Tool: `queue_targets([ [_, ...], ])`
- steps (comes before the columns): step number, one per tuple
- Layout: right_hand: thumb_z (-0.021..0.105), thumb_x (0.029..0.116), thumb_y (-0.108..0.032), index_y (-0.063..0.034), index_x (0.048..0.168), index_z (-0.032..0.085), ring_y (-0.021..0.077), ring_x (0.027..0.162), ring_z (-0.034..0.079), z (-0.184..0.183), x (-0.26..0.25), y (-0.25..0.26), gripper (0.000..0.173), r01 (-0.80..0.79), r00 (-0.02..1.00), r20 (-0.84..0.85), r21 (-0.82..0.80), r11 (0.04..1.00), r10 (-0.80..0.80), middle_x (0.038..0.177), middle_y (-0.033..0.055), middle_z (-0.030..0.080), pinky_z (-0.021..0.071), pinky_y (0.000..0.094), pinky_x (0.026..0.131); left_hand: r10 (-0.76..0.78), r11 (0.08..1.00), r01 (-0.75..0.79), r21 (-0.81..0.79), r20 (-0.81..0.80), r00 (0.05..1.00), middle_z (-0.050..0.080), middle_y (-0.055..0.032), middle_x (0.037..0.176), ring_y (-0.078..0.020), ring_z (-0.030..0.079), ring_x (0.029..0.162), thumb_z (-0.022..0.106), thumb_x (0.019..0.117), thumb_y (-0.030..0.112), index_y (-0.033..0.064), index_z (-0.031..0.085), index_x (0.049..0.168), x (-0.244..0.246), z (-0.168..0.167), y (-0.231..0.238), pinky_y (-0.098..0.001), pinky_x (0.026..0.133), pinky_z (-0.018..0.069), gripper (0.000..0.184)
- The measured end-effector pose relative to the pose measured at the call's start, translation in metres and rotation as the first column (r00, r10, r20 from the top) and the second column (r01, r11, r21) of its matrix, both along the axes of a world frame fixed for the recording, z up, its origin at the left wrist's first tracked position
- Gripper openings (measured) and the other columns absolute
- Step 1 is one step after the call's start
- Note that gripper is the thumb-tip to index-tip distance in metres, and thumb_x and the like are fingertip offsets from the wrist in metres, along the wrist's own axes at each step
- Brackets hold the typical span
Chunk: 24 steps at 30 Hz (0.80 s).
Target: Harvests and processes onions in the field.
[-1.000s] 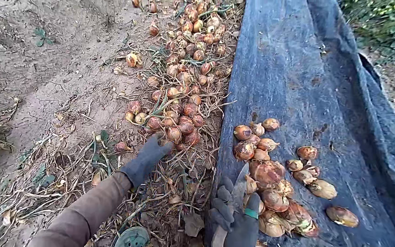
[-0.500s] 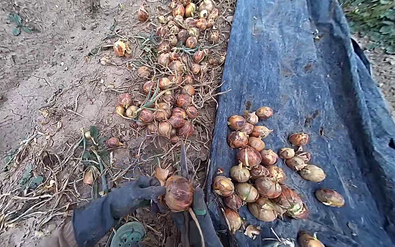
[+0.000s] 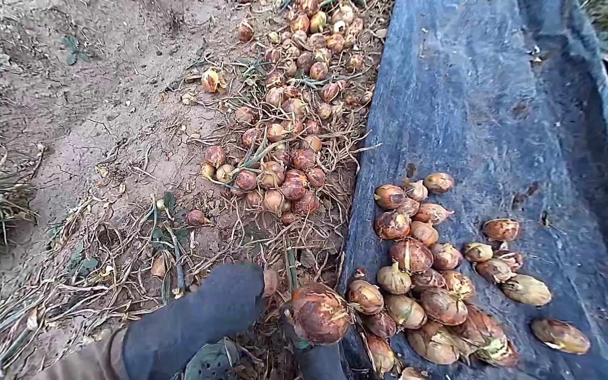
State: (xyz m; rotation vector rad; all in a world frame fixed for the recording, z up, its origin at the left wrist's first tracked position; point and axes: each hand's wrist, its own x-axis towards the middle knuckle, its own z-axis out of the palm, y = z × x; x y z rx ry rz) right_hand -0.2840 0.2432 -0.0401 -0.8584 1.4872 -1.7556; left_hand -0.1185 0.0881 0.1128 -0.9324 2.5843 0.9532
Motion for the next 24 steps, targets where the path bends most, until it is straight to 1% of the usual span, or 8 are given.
queue_targets([
  [1, 0.069, 0.0869, -0.012, -0.0029, 0.099, 0.071, -0.0072, 0.066, 0.059, -0.022, -0.001, -0.009, 0.016, 0.114, 0.984, -0.103, -0.286, 0.951, -0.148, 0.077, -0.0067, 0.066, 0.0491, 0.0093, 0.061, 0.094, 0.99, -0.088, -0.107, 0.057, 0.994, 0.071, -0.0064, 0.113, -0.0264, 0.069, 0.106, 0.056, 0.1017, 0.028, 0.0149, 0.073, 0.109, 0.004, -0.014, -0.023, -0.0529, 0.086, 0.0574, 0.023],
  [4, 0.047, 0.1062, -0.049, -0.0096, 0.112, 0.064, 0.0139, 0.041, 0.052, 0.078, -0.023, 0.001, 0.043, 0.152, 0.974, 0.149, 0.115, 0.982, -0.168, 0.06, 0.0017, 0.055, 0.0486, 0.0315, 0.036, 0.289, 0.896, -0.185, -0.404, 0.214, 0.933, 0.07, -0.0055, 0.119, -0.0306, 0.067, 0.108, 0.062, 0.0967, 0.031, 0.0201, 0.072, 0.12, 0.032, -0.083, -0.103, -0.0559, 0.086, 0.0578, 0.028],
  [9, 0.057, 0.1044, -0.029, -0.0011, 0.123, 0.059, 0.0183, 0.043, 0.053, 0.095, -0.009, -0.013, 0.034, -0.033, 0.975, 0.215, 0.379, 0.925, -0.054, 0.064, 0.009, 0.057, 0.0478, 0.0321, 0.036, 0.364, 0.869, -0.308, -0.387, 0.081, 0.928, 0.067, -0.0104, 0.12, -0.0326, 0.064, 0.111, 0.074, 0.0878, 0.034, 0.0173, 0.071, 0.12, 0.071, -0.13, -0.136, -0.054, 0.093, 0.0558, 0.037],
  [12, 0.064, 0.0998, -0.035, -0.0044, 0.138, 0.053, 0.0215, 0.048, 0.057, 0.079, 0.025, -0.022, 0.05, -0.237, 0.943, 0.324, 0.484, 0.843, 0.079, 0.079, 0.0127, 0.064, 0.051, 0.0346, 0.039, 0.504, 0.859, -0.511, -0.024, -0.129, 0.854, 0.066, -0.0023, 0.113, -0.0197, 0.066, 0.102, 0.083, 0.077, 0.049, 0.0224, 0.066, 0.122, 0.054, -0.086, -0.069, -0.0468, 0.087, 0.0588, 0.055],
  [16, 0.059, 0.0952, -0.058, -0.0113, 0.13, 0.065, 0.017, 0.071, 0.068, 0.067, 0.05, -0.042, 0.059, -0.225, 0.971, 0.057, 0.55, 0.804, 0.232, 0.103, 0.0071, 0.071, 0.0604, 0.0383, 0.058, 0.379, 0.899, -0.354, 0.257, -0.053, 0.924, 0.067, -0.0027, 0.111, -0.0172, 0.066, 0.098, 0.084, 0.0779, 0.044, 0.0181, 0.065, 0.122, 0.024, -0.026, 0.009, -0.0423, 0.088, 0.0582, 0.055],
  [19, 0.052, 0.1011, -0.055, -0.0119, 0.109, 0.072, 0.0171, 0.058, 0.061, 0.067, 0.042, -0.045, 0.048, -0.187, 0.979, 0.018, 0.49, 0.851, 0.205, 0.073, 0.0035, 0.065, 0.0526, 0.0366, 0.05, 0.414, 0.91, -0.411, 0.052, -0.095, 0.905, 0.067, -0.0039, 0.115, -0.0191, 0.066, 0.106, 0.079, 0.0841, 0.048, 0.0183, 0.066, 0.121, 0.018, -0.022, -0.004, -0.0426, 0.092, 0.0573, 0.049],
  [21, 0.046, 0.1026, -0.06, -0.0039, 0.114, 0.067, 0.0172, 0.046, 0.053, 0.072, 0.035, -0.037, 0.061, -0.27, 0.937, 0.3, 0.31, 0.911, 0.176, 0.065, 0.0069, 0.058, 0.0472, 0.032, 0.037, 0.471, 0.88, -0.474, 0.037, -0.208, 0.857, 0.066, -0.0018, 0.114, -0.0163, 0.066, 0.101, 0.079, 0.0839, 0.052, 0.0208, 0.064, 0.126, 0.009, -0.018, -0.023, -0.0416, 0.088, 0.0589, 0.054],
  [24, 0.047, 0.0843, -0.085, -0.0112, 0.114, 0.066, 0.0137, 0.048, 0.054, 0.077, 0.012, -0.034, 0.082, -0.301, 0.627, 0.73, -0.094, 0.949, 0.271, 0.068, 0.0053, 0.06, 0.0486, 0.0307, 0.043, 0.395, 0.909, -0.335, 0.249, -0.252, 0.883, 0.07, 0.0042, 0.116, -0.0108, 0.069, 0.096, 0.075, 0.083, 0.064, 0.027, 0.053, 0.146, -0.021, 0.008, -0.03, -0.0406, 0.084, 0.0614, 0.076],
])
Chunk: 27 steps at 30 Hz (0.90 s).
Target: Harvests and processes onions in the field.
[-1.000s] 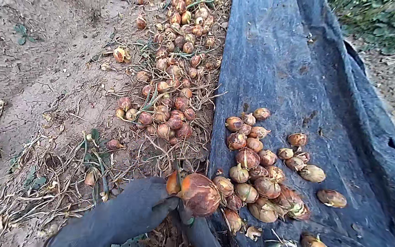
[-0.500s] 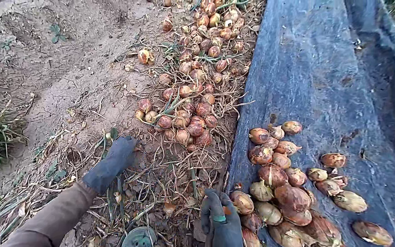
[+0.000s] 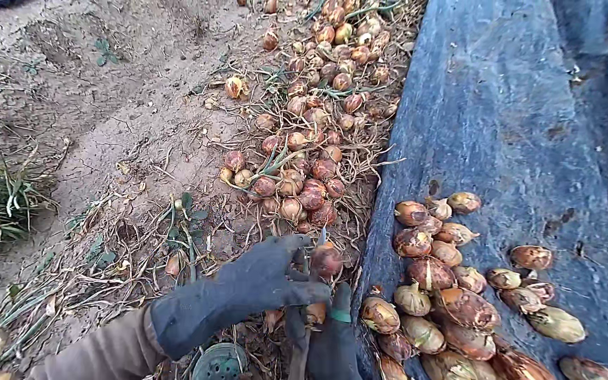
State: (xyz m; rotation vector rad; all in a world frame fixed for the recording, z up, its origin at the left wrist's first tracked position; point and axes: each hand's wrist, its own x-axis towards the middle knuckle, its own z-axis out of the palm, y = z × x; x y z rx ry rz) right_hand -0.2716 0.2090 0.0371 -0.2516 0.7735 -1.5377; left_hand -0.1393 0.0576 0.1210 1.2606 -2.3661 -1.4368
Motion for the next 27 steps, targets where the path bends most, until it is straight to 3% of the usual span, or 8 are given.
queue_targets([
  [3, 0.054, 0.0988, -0.054, -0.008, 0.127, 0.063, 0.0091, 0.051, 0.053, 0.007, -0.054, 0.003, 0.055, 0.257, 0.935, 0.315, -0.29, 0.922, -0.161, 0.083, 0.0053, 0.064, 0.0458, 0.0247, 0.043, 0.373, 0.926, -0.356, 0.13, -0.146, 0.916, 0.074, -0.0006, 0.103, -0.0149, 0.071, 0.086, 0.066, 0.0948, 0.052, 0.0199, 0.065, 0.132, 0.006, -0.047, -0.051, -0.041, 0.078, 0.0623, 0.049],
  [5, 0.054, 0.1013, -0.017, -0.0036, 0.114, 0.065, 0.009, 0.057, 0.063, 0.007, -0.085, 0.012, 0.022, 0.417, 0.903, 0.287, -0.407, 0.813, -0.319, 0.08, 0.0056, 0.067, 0.0524, 0.0212, 0.049, 0.757, 0.633, -0.64, 0.434, -0.178, 0.628, 0.073, -0.0093, 0.091, -0.0193, 0.07, 0.071, 0.064, 0.0998, 0.048, 0.0078, 0.066, 0.119, 0.022, -0.093, -0.1, -0.0363, 0.063, 0.06, 0.045],
  [7, 0.044, 0.1057, -0.044, -0.0042, 0.114, 0.066, 0.0102, 0.057, 0.062, 0.01, -0.095, 0.015, 0.046, 0.367, 0.911, 0.326, -0.367, 0.855, -0.251, 0.075, 0.0032, 0.064, 0.0523, 0.0247, 0.05, 0.848, 0.443, -0.656, 0.611, -0.048, 0.528, 0.071, -0.0094, 0.089, -0.0198, 0.068, 0.07, 0.056, 0.0976, 0.065, 0.0079, 0.067, 0.116, 0.037, -0.121, -0.136, -0.0364, 0.062, 0.0576, 0.061],
  [10, 0.041, 0.0927, -0.078, -0.0151, 0.134, 0.06, 0.0107, 0.05, 0.05, 0.019, -0.066, -0.002, 0.077, 0.123, 0.932, 0.359, -0.214, 0.969, -0.039, 0.075, 0.0012, 0.058, 0.0449, 0.0283, 0.043, 0.822, 0.417, -0.609, 0.675, 0.006, 0.57, 0.069, -0.0049, 0.085, -0.0155, 0.063, 0.066, 0.049, 0.0983, 0.069, 0.0115, 0.07, 0.107, 0.034, -0.142, -0.169, -0.0316, 0.058, 0.0525, 0.062],
  [16, 0.043, 0.1056, -0.055, -0.007, 0.146, 0.046, 0.0135, 0.054, 0.057, 0.0, 0.005, -0.009, 0.062, -0.065, 0.964, -0.231, 0.265, 0.962, 0.129, 0.101, 0.0148, 0.069, 0.0503, 0.0267, 0.046, 0.905, 0.35, -0.635, 0.689, -0.073, 0.419, 0.061, -0.0073, 0.068, -0.0157, 0.057, 0.05, 0.061, 0.1026, 0.038, 0.007, 0.066, 0.101, 0.03, -0.149, -0.154, -0.0288, 0.046, 0.0504, 0.031],
  [21, 0.053, 0.1037, -0.052, -0.0048, 0.144, 0.049, 0.019, 0.051, 0.058, 0.009, 0.017, -0.035, 0.062, -0.062, 0.831, -0.486, 0.403, 0.913, 0.271, 0.096, 0.015, 0.069, 0.0509, 0.0308, 0.041, 0.319, 0.94, -0.333, -0.072, -0.164, 0.934, 0.067, 0.0064, 0.084, -0.0092, 0.065, 0.074, 0.062, 0.0992, 0.05, 0.0238, 0.072, 0.095, 0.047, -0.077, -0.055, -0.037, 0.068, 0.058, 0.029],
  [24, 0.07, 0.0904, -0.058, -0.0067, 0.123, 0.063, 0.0196, 0.053, 0.062, 0.012, 0.021, -0.048, 0.061, 0.054, 0.672, -0.711, 0.326, 0.944, 0.207, 0.078, 0.0077, 0.068, 0.0558, 0.0365, 0.044, -0.182, 0.952, 0.185, -0.244, 0.038, 0.983, 0.071, 0.0069, 0.101, -0.01, 0.067, 0.101, 0.061, 0.1003, 0.042, 0.0239, 0.074, 0.103, 0.041, -0.035, 0.001, -0.0405, 0.091, 0.0569, 0.023],
  [27, 0.072, 0.0895, -0.057, -0.0064, 0.104, 0.067, 0.0198, 0.05, 0.062, 0.017, 0.019, -0.043, 0.053, 0.153, 0.584, -0.799, 0.285, 0.946, 0.146, 0.071, 0.0063, 0.068, 0.0564, 0.0383, 0.044, -0.333, 0.924, 0.346, -0.161, 0.102, 0.937, 0.07, 0.0017, 0.097, -0.0149, 0.066, 0.099, 0.051, 0.1048, 0.047, 0.0185, 0.071, 0.098, 0.04, -0.018, 0.012, -0.0429, 0.09, 0.0546, 0.036],
])
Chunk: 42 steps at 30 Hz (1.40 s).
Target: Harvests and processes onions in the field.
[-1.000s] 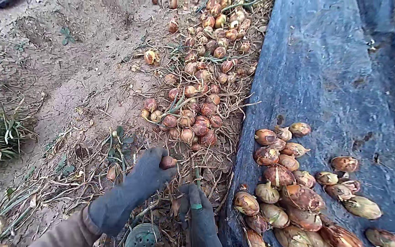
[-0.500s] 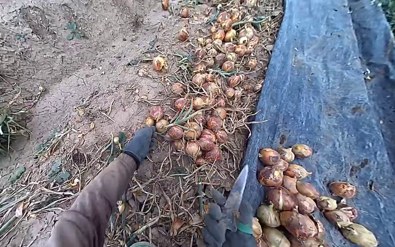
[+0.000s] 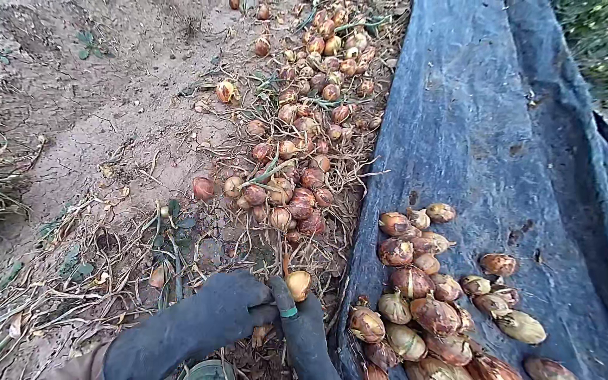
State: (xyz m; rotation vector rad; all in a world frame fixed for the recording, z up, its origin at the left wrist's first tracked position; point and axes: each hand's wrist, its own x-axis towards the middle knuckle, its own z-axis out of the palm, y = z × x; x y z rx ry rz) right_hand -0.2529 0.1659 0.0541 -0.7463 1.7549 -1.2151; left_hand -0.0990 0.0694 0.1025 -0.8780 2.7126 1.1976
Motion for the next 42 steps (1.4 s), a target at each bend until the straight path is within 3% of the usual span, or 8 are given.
queue_targets([
  [5, 0.059, 0.1013, -0.046, -0.0045, 0.103, 0.069, 0.0183, 0.044, 0.053, 0.001, -0.034, 0.02, 0.043, 0.164, 0.986, 0.022, -0.163, 0.973, -0.163, 0.061, 0.0051, 0.058, 0.0497, 0.0369, 0.04, 0.262, 0.937, -0.16, -0.31, 0.323, 0.91, 0.071, 0.0, 0.107, -0.0217, 0.067, 0.107, 0.052, 0.1031, 0.05, 0.0213, 0.075, 0.1, 0.014, -0.018, -0.064, -0.0484, 0.09, 0.0567, 0.037],
  [9, 0.036, 0.1074, -0.055, -0.0072, 0.112, 0.061, 0.0153, 0.041, 0.051, 0.012, -0.067, 0.022, 0.054, 0.325, 0.944, 0.144, -0.274, 0.905, -0.295, 0.061, 0.0041, 0.054, 0.0481, 0.031, 0.035, 0.563, 0.767, -0.305, -0.565, 0.364, 0.741, 0.057, -0.0164, 0.145, -0.0475, 0.058, 0.122, 0.084, 0.077, 0.051, 0.0226, 0.061, 0.141, 0.023, -0.064, -0.149, -0.0673, 0.085, 0.0546, 0.074],
  [13, 0.046, 0.1062, -0.048, -0.0023, 0.119, 0.061, 0.0176, 0.042, 0.051, 0.008, -0.041, 0.027, 0.05, 0.161, 0.95, 0.283, -0.082, 0.984, -0.132, 0.065, 0.0089, 0.056, 0.0476, 0.0326, 0.036, 0.632, 0.765, -0.534, -0.359, 0.265, 0.728, 0.067, -0.0144, 0.111, -0.0358, 0.066, 0.103, 0.08, 0.0815, 0.034, 0.0152, 0.07, 0.115, 0.037, -0.101, -0.183, -0.0597, 0.079, 0.058, 0.04],
  [17, 0.028, 0.1083, -0.056, -0.0062, 0.135, 0.055, 0.013, 0.049, 0.053, -0.038, -0.014, 0.036, 0.063, 0.123, 0.744, 0.66, 0.022, 0.992, -0.107, 0.076, 0.0079, 0.06, 0.0492, 0.028, 0.042, 0.582, 0.708, -0.402, 0.58, -0.156, 0.798, 0.073, -0.0124, 0.114, -0.0276, 0.074, 0.089, 0.056, 0.106, 0.039, 0.017, 0.061, 0.139, 0.01, -0.038, -0.132, -0.0444, 0.075, 0.0636, 0.04],
  [23, 0.038, 0.1059, -0.058, -0.0025, 0.139, 0.051, 0.0145, 0.051, 0.055, -0.033, 0.005, 0.047, 0.066, 0.042, 0.721, 0.691, 0.033, 0.999, -0.053, 0.082, 0.0112, 0.061, 0.0504, 0.0284, 0.043, 0.564, 0.806, -0.567, 0.168, 0.07, 0.823, 0.072, -0.0077, 0.107, -0.022, 0.07, 0.083, 0.057, 0.101, 0.056, 0.0319, 0.056, 0.143, -0.033, -0.075, -0.2, -0.0462, 0.07, 0.0587, 0.049],
  [30, 0.04, 0.1089, -0.046, -0.0054, 0.144, 0.048, 0.0166, 0.052, 0.056, -0.027, -0.018, 0.072, 0.054, 0.082, 0.798, 0.584, 0.138, 0.987, -0.148, 0.087, 0.0129, 0.064, 0.0514, 0.0308, 0.045, 0.747, 0.644, -0.63, 0.434, -0.181, 0.639, 0.067, -0.0092, 0.083, -0.0227, 0.066, 0.069, 0.059, 0.1029, 0.048, 0.012, 0.066, 0.106, -0.004, -0.077, -0.118, -0.0433, 0.064, 0.0582, 0.037],
  [36, 0.053, 0.0937, -0.07, -0.0091, 0.127, 0.061, 0.0113, 0.061, 0.062, -0.017, -0.014, 0.051, 0.07, -0.023, 0.822, 0.547, -0.242, 0.97, 0.156, 0.084, 0.0055, 0.068, 0.0563, 0.0284, 0.054, 0.316, 0.69, -0.048, 0.722, -0.241, 0.918, 0.066, 0.0016, 0.081, -0.0095, 0.063, 0.074, 0.085, 0.0844, 0.024, 0.0155, 0.065, 0.08, 0.014, -0.014, -0.003, -0.0296, 0.063, 0.0528, 0.022],
  [42, 0.045, 0.104, -0.058, -0.0047, 0.102, 0.069, 0.0089, 0.041, 0.044, -0.018, -0.021, 0.058, 0.058, 0.022, 0.922, 0.386, -0.159, 0.987, 0.041, 0.054, -0.0004, 0.048, 0.0412, 0.0263, 0.038, -0.135, 0.955, 0.022, -0.296, -0.366, 0.921, 0.064, 0.0023, 0.077, -0.0142, 0.065, 0.085, 0.064, 0.1006, 0.03, 0.0161, 0.065, 0.076, -0.011, 0.009, 0.008, -0.0368, 0.084, 0.0567, 0.028],
])
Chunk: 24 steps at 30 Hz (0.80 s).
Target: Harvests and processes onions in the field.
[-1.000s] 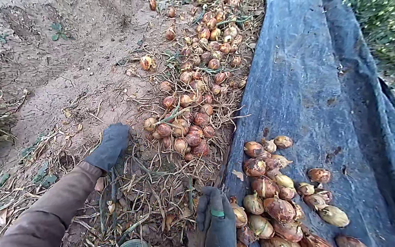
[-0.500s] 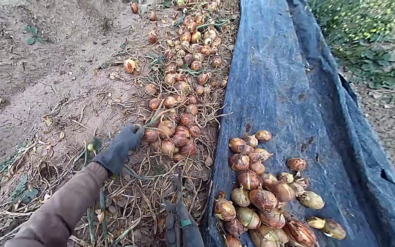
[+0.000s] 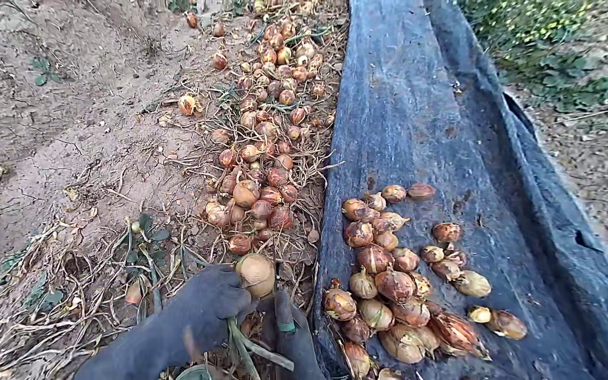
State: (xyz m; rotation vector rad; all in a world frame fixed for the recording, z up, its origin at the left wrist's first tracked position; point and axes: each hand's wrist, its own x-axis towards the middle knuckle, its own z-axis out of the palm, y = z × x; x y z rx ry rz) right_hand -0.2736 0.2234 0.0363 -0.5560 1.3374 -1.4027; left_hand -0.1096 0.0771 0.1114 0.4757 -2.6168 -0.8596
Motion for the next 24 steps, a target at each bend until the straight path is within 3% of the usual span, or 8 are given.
queue_targets([
  [4, 0.06, 0.0895, -0.071, -0.007, 0.107, 0.064, 0.0119, 0.056, 0.059, 0.001, 0.006, 0.016, 0.066, -0.075, 0.997, -0.01, -0.04, 0.996, 0.074, 0.07, 0.0023, 0.062, 0.0552, 0.0315, 0.054, -0.396, 0.888, 0.321, 0.33, 0.192, 0.898, 0.07, -0.0026, 0.111, -0.0201, 0.064, 0.113, 0.063, 0.1004, 0.02, 0.0168, 0.071, 0.111, -0.002, 0.011, 0.002, -0.044, 0.1, 0.0521, 0.014],
  [7, 0.079, 0.0883, -0.028, 0.0011, 0.11, 0.068, 0.0082, 0.081, 0.071, 0.024, 0.017, 0.004, 0.038, 0.166, 0.977, -0.146, 0.052, 0.985, -0.157, 0.09, 0.0037, 0.074, 0.0616, 0.0262, 0.077, -0.496, 0.82, 0.387, 0.421, 0.187, 0.848, 0.073, -0.0066, 0.106, -0.0238, 0.068, 0.107, 0.064, 0.1003, 0.024, 0.0136, 0.073, 0.109, -0.004, -0.008, 0.01, -0.0486, 0.097, 0.0543, 0.017],
  [10, 0.08, 0.0882, -0.027, -0.0007, 0.107, 0.069, 0.0094, 0.075, 0.072, 0.017, -0.004, 0.006, 0.034, 0.256, 0.92, -0.297, -0.042, 0.966, -0.256, 0.084, 0.0031, 0.074, 0.0628, 0.0273, 0.072, -0.175, 0.962, 0.025, 0.273, 0.54, 0.823, 0.069, -0.0071, 0.097, -0.0246, 0.067, 0.097, 0.056, 0.1037, 0.034, 0.0122, 0.07, 0.102, 0.003, -0.008, -0.025, -0.0488, 0.089, 0.0545, 0.026],
  [12, 0.062, 0.1007, -0.043, -0.0053, 0.102, 0.066, 0.0126, 0.044, 0.05, 0.01, -0.034, 0.001, 0.038, 0.332, 0.919, -0.182, -0.124, 0.935, -0.35, 0.058, 0.0025, 0.053, 0.0477, 0.0305, 0.041, 0.171, 0.973, -0.225, -0.043, 0.793, 0.585, 0.07, -0.0057, 0.105, -0.0275, 0.067, 0.101, 0.065, 0.0962, 0.034, 0.02, 0.071, 0.111, 0.013, -0.017, -0.055, -0.0506, 0.084, 0.0567, 0.021],
  [14, 0.053, 0.1031, -0.051, -0.008, 0.114, 0.062, 0.0147, 0.04, 0.046, 0.02, -0.061, -0.016, 0.045, 0.332, 0.916, -0.217, -0.058, 0.941, -0.337, 0.059, 0.0044, 0.05, 0.045, 0.0309, 0.036, 0.428, 0.893, -0.327, -0.308, 0.804, 0.412, 0.064, -0.0181, 0.126, -0.0446, 0.062, 0.114, 0.074, 0.0862, 0.032, 0.0215, 0.067, 0.132, 0.012, -0.028, -0.075, -0.0638, 0.083, 0.0552, 0.047],
  [17, 0.07, 0.0966, -0.032, -0.0155, 0.13, 0.063, 0.019, 0.054, 0.058, 0.031, -0.082, -0.078, 0.038, 0.26, 0.844, -0.497, 0.047, 0.965, -0.203, 0.083, 0.0071, 0.066, 0.0533, 0.0369, 0.046, 0.452, 0.88, -0.406, -0.247, 0.7, 0.553, 0.047, -0.0142, 0.155, -0.0474, 0.052, 0.131, 0.08, 0.0848, 0.04, 0.0311, 0.053, 0.149, -0.02, -0.051, -0.102, -0.0664, 0.09, 0.0549, 0.07],
  [21, 0.071, 0.0934, -0.039, -0.0272, 0.147, 0.054, 0.0252, 0.121, 0.062, 0.02, -0.08, -0.169, 0.058, 0.124, 0.463, -0.875, 0.218, 0.968, 0.138, 0.141, 0.0044, 0.06, 0.0543, 0.0543, 0.095, 0.413, 0.893, -0.433, -0.127, 0.615, 0.672, 0.059, -0.018, 0.138, -0.0457, 0.062, 0.115, 0.083, 0.0815, 0.028, 0.0294, 0.064, 0.137, -0.044, -0.127, -0.132, -0.0671, 0.084, 0.0562, 0.058],
  [24, 0.075, 0.0893, -0.027, -0.0212, 0.152, 0.047, 0.0413, 0.11, 0.066, 0.008, -0.07, -0.201, 0.068, 0.079, 0.231, -0.886, 0.428, 0.9, 0.401, 0.15, 0.0163, 0.049, 0.0574, 0.0652, 0.079, 0.463, 0.814, -0.571, 0.104, 0.477, 0.747, 0.065, -0.0114, 0.122, -0.0332, 0.064, 0.112, 0.08, 0.0805, 0.029, 0.0251, 0.069, 0.123, -0.028, -0.124, -0.13, -0.0601, 0.089, 0.0569, 0.044],
])
